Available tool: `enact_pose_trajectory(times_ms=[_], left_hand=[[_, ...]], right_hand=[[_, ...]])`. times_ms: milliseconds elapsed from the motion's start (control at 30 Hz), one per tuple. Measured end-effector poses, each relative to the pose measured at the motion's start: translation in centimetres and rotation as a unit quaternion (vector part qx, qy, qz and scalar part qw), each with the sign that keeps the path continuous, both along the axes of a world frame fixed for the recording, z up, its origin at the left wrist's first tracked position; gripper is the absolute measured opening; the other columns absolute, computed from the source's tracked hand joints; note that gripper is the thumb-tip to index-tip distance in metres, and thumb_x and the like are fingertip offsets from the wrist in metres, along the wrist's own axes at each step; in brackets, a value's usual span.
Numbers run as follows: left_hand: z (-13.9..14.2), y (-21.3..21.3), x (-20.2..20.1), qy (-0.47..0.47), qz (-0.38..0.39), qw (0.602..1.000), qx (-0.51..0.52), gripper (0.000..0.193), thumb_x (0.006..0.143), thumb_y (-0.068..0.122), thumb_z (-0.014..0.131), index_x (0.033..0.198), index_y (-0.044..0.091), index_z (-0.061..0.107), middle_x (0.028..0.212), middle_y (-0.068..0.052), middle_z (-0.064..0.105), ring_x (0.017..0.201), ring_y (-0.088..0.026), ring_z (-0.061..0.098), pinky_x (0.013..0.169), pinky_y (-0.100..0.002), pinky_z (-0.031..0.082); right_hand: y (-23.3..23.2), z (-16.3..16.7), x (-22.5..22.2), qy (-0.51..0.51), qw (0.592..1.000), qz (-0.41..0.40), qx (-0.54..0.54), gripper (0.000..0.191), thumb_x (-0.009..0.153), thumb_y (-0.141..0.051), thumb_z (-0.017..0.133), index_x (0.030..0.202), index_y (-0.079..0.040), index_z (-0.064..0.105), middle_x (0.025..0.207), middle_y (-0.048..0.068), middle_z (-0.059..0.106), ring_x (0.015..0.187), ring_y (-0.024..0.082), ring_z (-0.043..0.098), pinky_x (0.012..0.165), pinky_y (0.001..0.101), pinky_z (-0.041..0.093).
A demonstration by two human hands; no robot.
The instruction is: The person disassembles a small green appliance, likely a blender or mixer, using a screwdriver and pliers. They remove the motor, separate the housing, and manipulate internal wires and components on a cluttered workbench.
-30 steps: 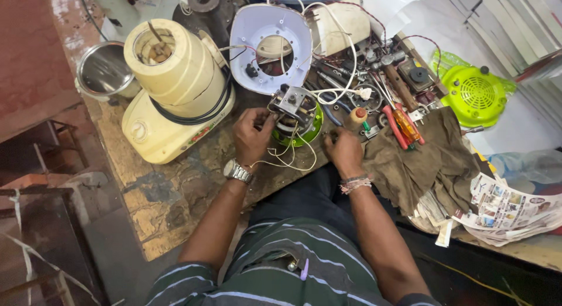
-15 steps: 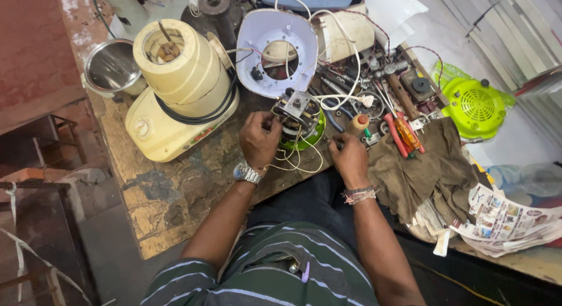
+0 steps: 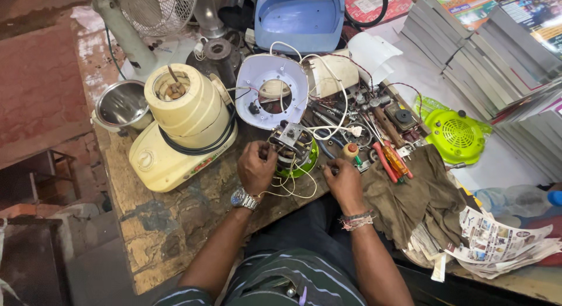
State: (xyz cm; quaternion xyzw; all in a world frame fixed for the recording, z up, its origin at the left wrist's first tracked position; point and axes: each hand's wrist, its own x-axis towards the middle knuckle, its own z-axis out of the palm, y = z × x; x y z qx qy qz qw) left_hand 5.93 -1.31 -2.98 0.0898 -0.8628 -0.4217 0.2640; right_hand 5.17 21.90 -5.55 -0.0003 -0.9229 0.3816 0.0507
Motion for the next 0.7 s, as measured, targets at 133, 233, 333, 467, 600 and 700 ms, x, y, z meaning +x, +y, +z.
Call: enact_pose_trajectory(times_ms=[133,233,333,467,600,700], left_hand=[[1.2,0.0,0.2,0.014,-0.02,0.995,0.101,0.019,0.089,0.017,0.077,0.091,0.001,0.068,0.083,-0.008,0.073,0.067,-0.015,0.07,0.061,-0.029,0.057],[3.4,-0.6,0.8,0.012,-0.007,0.987,0.162,0.017,0.091,0.014,0.076,0.1,0.0,0.073,0.084,-0.007,0.076,0.069,-0.011,0.07,0.064,-0.026,0.056],[6.2,-1.9,0.8,-0.003,-0.306,0.902,0.305,0.021,0.094,0.012,0.073,0.11,-0.001,0.071,0.1,-0.005,0.076,0.089,-0.009,0.072,0.08,-0.025,0.06],[8.0,0.0,0.7,-0.094,-0.365,0.857,0.35,0.019,0.093,0.009,0.075,0.108,-0.002,0.072,0.095,-0.003,0.075,0.082,-0.007,0.067,0.072,-0.025,0.056],[8.5,1.1,0.9,-0.101,-0.367,0.839,0.389,0.017,0.093,0.01,0.076,0.106,-0.002,0.073,0.093,-0.004,0.074,0.082,-0.008,0.067,0.073,-0.024,0.055],[8.9,0.7,1.1,-0.131,-0.374,0.818,0.417,0.017,0.095,0.011,0.076,0.105,-0.003,0.074,0.09,-0.006,0.073,0.077,-0.009,0.065,0.068,-0.025,0.053]], right_hand=[[0.0,1.1,0.1,-0.017,1.0,-0.006,-0.002,0.03,0.086,-0.028,0.074,0.103,-0.004,0.077,0.094,0.02,0.076,0.088,0.034,0.075,0.078,0.0427,0.057],[-0.2,4.4,1.1,0.076,0.997,0.023,0.005,0.028,0.085,-0.021,0.078,0.104,-0.002,0.076,0.097,0.02,0.075,0.088,0.035,0.072,0.075,0.0414,0.056],[-0.6,9.4,2.7,0.124,0.983,0.089,-0.105,0.027,0.083,-0.013,0.079,0.108,-0.004,0.075,0.09,0.014,0.073,0.077,0.025,0.073,0.068,0.0356,0.055],[-2.6,14.9,4.1,0.249,0.944,0.178,-0.125,0.026,0.086,-0.001,0.079,0.11,-0.001,0.072,0.095,0.011,0.072,0.085,0.022,0.072,0.073,0.0325,0.056],[-3.9,17.6,4.3,0.282,0.937,0.182,-0.101,0.02,0.087,-0.001,0.079,0.106,-0.002,0.072,0.096,0.011,0.071,0.085,0.022,0.072,0.072,0.0327,0.056],[-4.0,18.0,4.5,0.285,0.934,0.196,-0.091,0.019,0.087,-0.001,0.079,0.104,-0.002,0.072,0.096,0.011,0.071,0.085,0.023,0.073,0.071,0.032,0.056]])
